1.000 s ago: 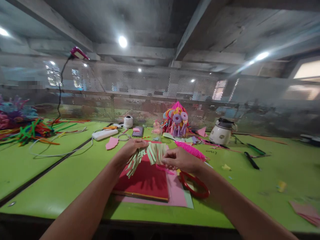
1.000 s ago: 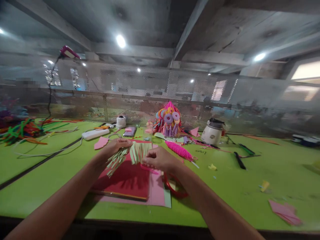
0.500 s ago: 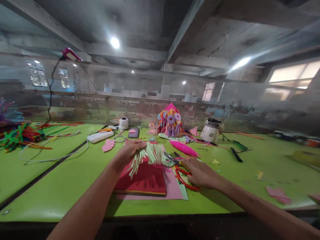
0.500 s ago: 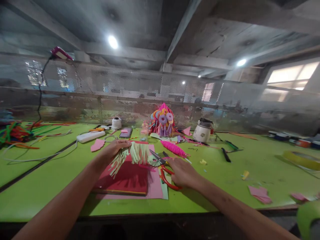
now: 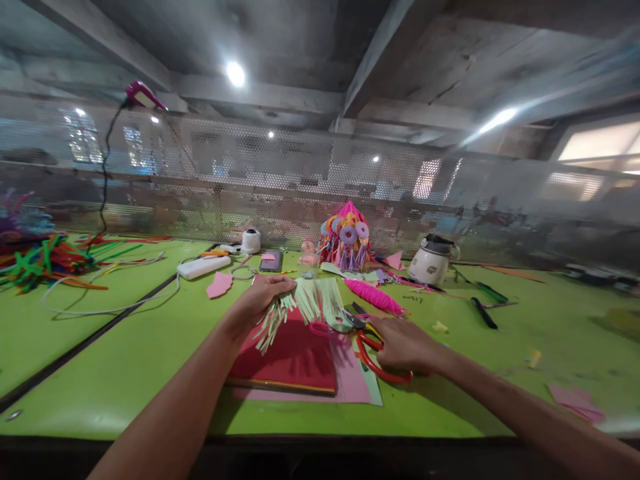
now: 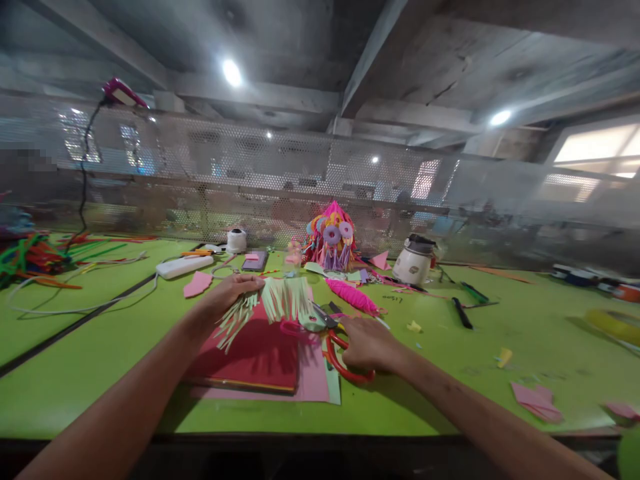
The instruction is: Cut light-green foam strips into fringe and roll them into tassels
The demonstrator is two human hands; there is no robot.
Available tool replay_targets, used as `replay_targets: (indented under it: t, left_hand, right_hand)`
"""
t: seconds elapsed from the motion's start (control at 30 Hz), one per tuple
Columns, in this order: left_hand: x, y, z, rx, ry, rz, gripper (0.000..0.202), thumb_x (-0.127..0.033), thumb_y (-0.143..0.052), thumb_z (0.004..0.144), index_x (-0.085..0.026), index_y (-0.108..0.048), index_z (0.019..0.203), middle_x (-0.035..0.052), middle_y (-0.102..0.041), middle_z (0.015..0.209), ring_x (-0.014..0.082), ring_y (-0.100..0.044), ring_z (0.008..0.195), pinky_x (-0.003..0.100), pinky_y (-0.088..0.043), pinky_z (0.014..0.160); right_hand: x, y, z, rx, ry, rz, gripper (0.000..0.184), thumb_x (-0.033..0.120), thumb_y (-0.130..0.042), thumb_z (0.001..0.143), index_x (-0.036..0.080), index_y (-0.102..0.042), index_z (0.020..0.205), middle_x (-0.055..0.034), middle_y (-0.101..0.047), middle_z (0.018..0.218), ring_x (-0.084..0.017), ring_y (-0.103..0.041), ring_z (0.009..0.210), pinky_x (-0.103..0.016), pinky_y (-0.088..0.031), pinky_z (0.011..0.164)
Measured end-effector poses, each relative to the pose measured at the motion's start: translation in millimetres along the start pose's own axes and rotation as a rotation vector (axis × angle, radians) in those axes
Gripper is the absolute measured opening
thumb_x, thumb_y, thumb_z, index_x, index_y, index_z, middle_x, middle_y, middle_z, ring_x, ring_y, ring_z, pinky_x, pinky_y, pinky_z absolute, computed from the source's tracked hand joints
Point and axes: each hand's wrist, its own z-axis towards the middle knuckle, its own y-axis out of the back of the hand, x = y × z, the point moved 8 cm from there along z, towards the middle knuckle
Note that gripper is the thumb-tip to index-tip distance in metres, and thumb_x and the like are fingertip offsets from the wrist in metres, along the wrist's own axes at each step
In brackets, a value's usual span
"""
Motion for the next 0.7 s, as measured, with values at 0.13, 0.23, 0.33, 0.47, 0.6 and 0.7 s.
replay_targets:
  t: [0.13,0.23,0.33,0.47,0.6,0.7]
  left_hand:
    - [-0.4,-1.4,0.1,0.028,0.005,-0.001,0.017,-0.026,-0.070,0.060,-0.012,-0.061,0.059,-0.0027,-0.054,0.047,0.0053,-0.043,0.038,0.020,-0.030,0.041]
    - [-0.8,-0.8,0.9,0.032,-0.005,-0.006,0.018,-0.027,-0.070,0.060,-0.012,-0.060,0.059,-0.0036,-0.052,0.046,0.0051,-0.042,0.038,0.019,-0.029,0.041]
    - [-1.5,1.3,1.8,0.009,-0.022,-0.019,0.019,-0.028,-0.070,0.060,-0.012,-0.060,0.059,-0.0040,-0.052,0.046,0.0050,-0.041,0.038,0.019,-0.028,0.041]
    - [-4.8,3.2,1.3,-0.025,-0.054,-0.028,0.022,-0.030,-0.071,0.059,-0.012,-0.059,0.058,-0.0044,-0.050,0.046,0.0049,-0.040,0.038,0.019,-0.027,0.040]
    - [-10.6,4.9,-0.9,-0.069,-0.097,-0.036,0.024,-0.033,-0.072,0.057,-0.013,-0.059,0.057,-0.0040,-0.051,0.047,0.0055,-0.040,0.040,0.019,-0.027,0.041]
    - [-16.0,4.0,-3.4,-0.100,-0.137,-0.044,0.025,-0.034,-0.072,0.058,-0.013,-0.059,0.056,-0.0036,-0.052,0.049,0.0056,-0.041,0.042,0.019,-0.028,0.043]
  right_hand:
    - [-6.1,6.5,10.7,-0.037,-0.034,0.032,0.049,0.022,-0.053,0.065,0.015,-0.054,0.113,-0.0149,-0.063,0.102,-0.030,-0.058,0.087,-0.033,-0.039,0.062]
    - [-13.3,10.3,17.9,-0.030,-0.049,0.060,0.035,0.026,-0.052,0.069,0.015,-0.059,0.102,-0.0140,-0.065,0.096,-0.027,-0.058,0.079,-0.031,-0.037,0.058]
    - [-20.2,20.5,17.4,-0.031,-0.043,0.097,0.025,0.024,-0.050,0.073,0.015,-0.060,0.093,-0.0121,-0.066,0.090,-0.023,-0.058,0.074,-0.028,-0.037,0.058]
    - [-25.6,42.2,-3.8,-0.059,-0.007,0.322,0.026,0.022,-0.052,0.071,0.013,-0.060,0.093,-0.0084,-0.063,0.076,-0.022,-0.057,0.071,-0.029,-0.040,0.060]
    - [-22.7,53.3,-39.7,-0.053,0.023,0.832,0.052,0.034,-0.058,0.064,0.015,-0.050,0.113,-0.0014,-0.054,0.069,-0.019,-0.056,0.063,-0.031,-0.045,0.058]
    - [-15.7,38.5,-64.0,-0.010,-0.059,0.990,0.061,0.044,-0.063,0.060,0.018,-0.050,0.113,0.0010,-0.050,0.059,-0.019,-0.054,0.054,-0.032,-0.045,0.051]
